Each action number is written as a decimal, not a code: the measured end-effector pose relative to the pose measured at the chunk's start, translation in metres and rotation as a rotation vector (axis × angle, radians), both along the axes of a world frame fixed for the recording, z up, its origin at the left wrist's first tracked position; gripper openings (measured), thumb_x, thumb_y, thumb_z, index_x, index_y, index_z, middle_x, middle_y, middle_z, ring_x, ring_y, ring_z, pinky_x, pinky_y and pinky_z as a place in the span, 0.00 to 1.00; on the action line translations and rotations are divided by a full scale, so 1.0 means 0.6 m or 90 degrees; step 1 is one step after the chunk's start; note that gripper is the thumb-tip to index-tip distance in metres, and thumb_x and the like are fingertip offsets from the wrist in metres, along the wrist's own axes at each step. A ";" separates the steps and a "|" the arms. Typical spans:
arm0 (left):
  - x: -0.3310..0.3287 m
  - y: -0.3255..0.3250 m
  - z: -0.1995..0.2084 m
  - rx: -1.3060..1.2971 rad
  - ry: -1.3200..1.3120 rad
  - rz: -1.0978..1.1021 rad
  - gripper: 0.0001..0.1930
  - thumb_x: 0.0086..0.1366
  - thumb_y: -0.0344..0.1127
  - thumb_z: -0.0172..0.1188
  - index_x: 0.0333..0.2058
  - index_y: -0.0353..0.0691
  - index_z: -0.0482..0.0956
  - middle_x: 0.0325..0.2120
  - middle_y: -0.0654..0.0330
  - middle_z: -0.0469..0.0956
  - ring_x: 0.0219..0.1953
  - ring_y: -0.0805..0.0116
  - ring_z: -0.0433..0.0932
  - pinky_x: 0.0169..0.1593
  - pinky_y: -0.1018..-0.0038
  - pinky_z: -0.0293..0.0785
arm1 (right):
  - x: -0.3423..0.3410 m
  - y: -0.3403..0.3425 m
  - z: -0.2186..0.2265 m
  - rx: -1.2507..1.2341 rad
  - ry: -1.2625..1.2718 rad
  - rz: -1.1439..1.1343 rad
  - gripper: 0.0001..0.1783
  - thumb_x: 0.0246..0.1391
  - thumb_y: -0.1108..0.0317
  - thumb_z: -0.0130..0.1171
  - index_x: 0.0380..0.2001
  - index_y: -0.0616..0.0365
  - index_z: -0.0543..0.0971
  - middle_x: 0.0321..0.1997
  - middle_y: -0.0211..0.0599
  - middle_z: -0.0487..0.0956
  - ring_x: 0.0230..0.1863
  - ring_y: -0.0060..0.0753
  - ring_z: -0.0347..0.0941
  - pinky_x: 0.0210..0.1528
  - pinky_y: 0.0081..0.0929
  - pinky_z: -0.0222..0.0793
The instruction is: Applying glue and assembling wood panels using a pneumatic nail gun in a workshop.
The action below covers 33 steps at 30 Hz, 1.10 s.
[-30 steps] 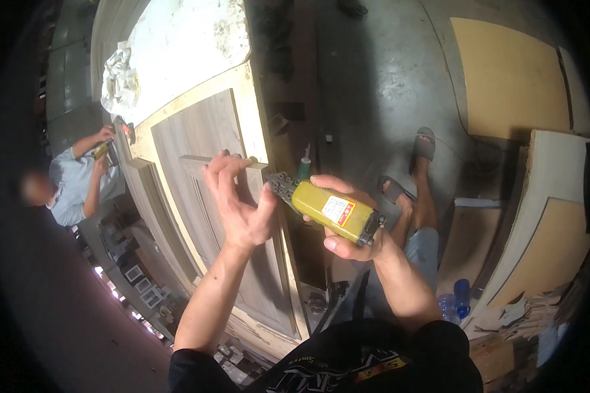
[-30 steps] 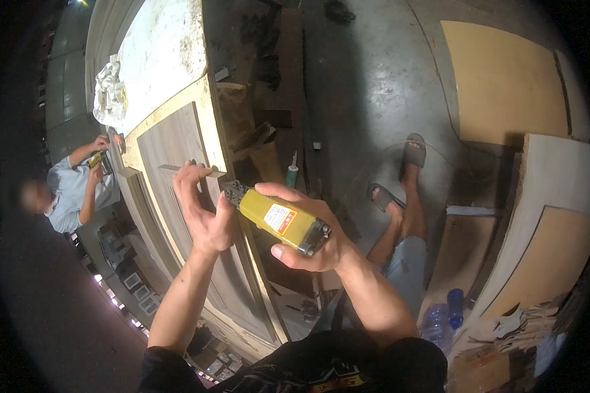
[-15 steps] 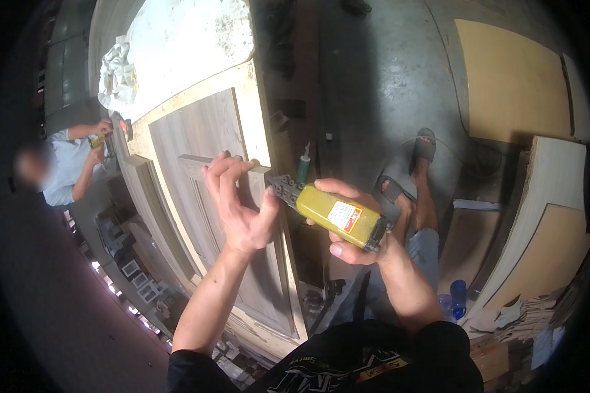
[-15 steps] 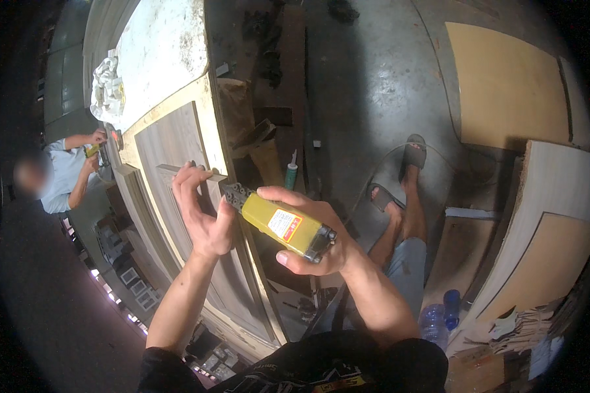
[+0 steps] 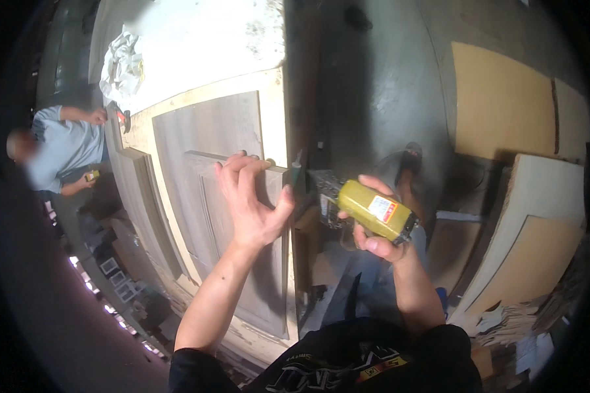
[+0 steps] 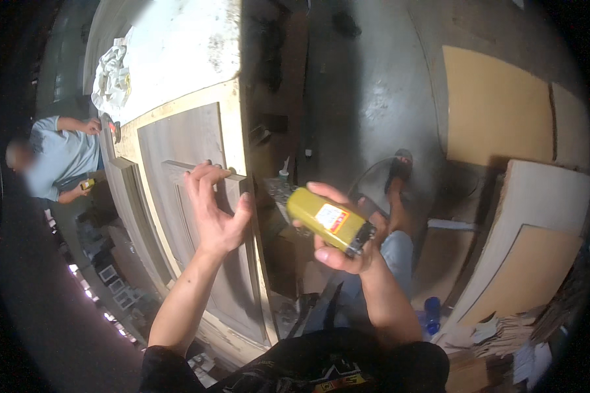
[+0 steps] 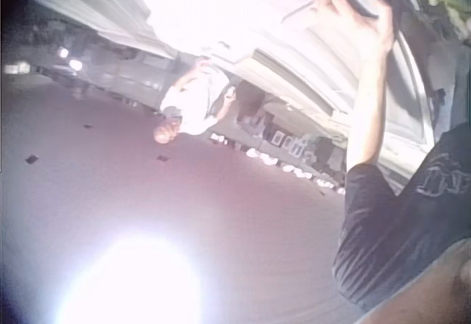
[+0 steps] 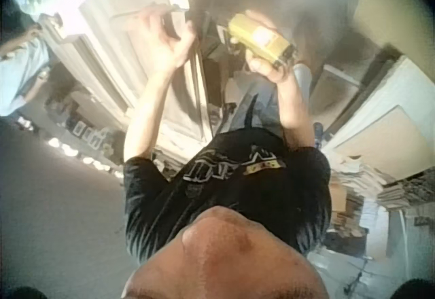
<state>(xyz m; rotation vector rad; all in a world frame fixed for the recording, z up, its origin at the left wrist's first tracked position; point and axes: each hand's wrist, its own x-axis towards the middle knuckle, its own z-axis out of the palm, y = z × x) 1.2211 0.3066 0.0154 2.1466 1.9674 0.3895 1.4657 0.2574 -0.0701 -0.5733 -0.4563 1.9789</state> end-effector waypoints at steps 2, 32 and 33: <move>0.006 0.004 0.011 -0.013 0.005 0.020 0.25 0.53 0.42 0.70 0.49 0.42 0.76 0.49 0.52 0.71 0.61 0.42 0.68 0.72 0.36 0.44 | 0.022 0.009 0.013 0.017 -0.018 0.002 0.53 0.46 0.66 0.66 0.75 0.65 0.54 0.55 0.50 0.81 0.31 0.17 0.77 0.32 0.15 0.72; -0.002 -0.092 -0.003 0.003 0.022 0.628 0.27 0.57 0.35 0.66 0.54 0.36 0.70 0.50 0.47 0.70 0.56 0.45 0.66 0.69 0.49 0.54 | 0.084 0.250 0.041 0.046 -0.234 0.374 0.65 0.41 0.52 0.83 0.75 0.57 0.52 0.51 0.54 0.79 0.24 0.23 0.75 0.25 0.18 0.69; -0.003 -0.093 -0.005 0.010 0.024 0.624 0.27 0.57 0.35 0.65 0.54 0.36 0.70 0.48 0.48 0.70 0.55 0.45 0.66 0.69 0.49 0.53 | 0.084 0.248 0.042 0.078 -0.252 0.402 0.59 0.45 0.56 0.79 0.73 0.61 0.55 0.54 0.50 0.79 0.40 0.29 0.77 0.38 0.21 0.74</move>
